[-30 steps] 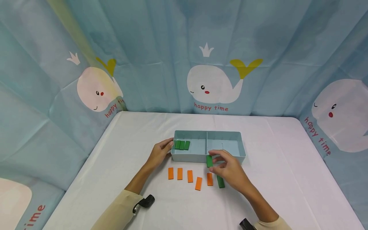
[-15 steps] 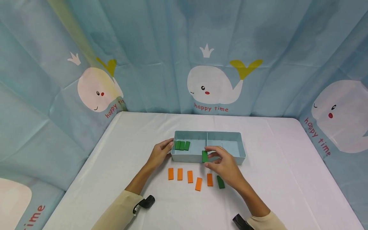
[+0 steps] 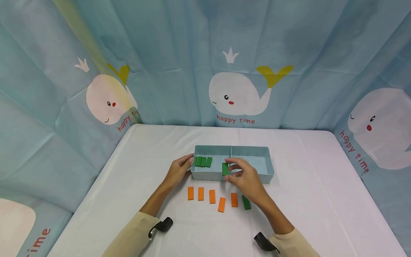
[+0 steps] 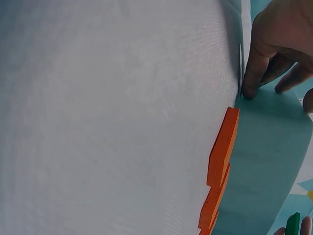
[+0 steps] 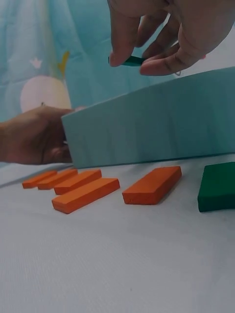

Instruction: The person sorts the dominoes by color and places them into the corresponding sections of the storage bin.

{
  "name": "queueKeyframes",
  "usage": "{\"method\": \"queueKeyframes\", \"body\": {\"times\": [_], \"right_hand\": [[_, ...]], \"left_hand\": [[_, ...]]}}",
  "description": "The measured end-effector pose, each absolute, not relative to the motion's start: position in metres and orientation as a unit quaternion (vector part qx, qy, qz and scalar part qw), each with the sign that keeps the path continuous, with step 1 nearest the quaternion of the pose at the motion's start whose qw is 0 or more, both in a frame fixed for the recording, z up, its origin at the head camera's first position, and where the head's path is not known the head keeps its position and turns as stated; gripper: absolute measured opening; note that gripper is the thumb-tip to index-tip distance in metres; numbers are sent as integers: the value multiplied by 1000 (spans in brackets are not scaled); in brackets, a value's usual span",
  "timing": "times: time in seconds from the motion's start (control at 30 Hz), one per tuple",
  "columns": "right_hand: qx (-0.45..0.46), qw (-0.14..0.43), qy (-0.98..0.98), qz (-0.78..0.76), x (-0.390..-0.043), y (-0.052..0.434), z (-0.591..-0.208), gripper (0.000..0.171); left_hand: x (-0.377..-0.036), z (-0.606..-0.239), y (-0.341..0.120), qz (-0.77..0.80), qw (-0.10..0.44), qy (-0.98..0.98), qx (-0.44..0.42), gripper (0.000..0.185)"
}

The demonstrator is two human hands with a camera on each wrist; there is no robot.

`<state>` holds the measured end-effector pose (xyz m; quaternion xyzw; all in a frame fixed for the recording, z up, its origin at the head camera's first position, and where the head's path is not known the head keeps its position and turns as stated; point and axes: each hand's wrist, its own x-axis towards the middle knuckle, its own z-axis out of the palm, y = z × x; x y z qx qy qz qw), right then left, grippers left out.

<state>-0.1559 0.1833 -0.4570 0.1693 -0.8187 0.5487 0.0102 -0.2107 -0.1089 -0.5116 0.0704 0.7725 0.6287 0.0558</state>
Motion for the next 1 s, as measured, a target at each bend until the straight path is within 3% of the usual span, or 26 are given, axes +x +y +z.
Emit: {"method": "queueKeyframes", "body": {"times": [1.0], "right_hand": [[153,5,-833,532,-191,154,-456,54]], "left_hand": [[-210,-511,-108,633,54,769,67,55]]}}
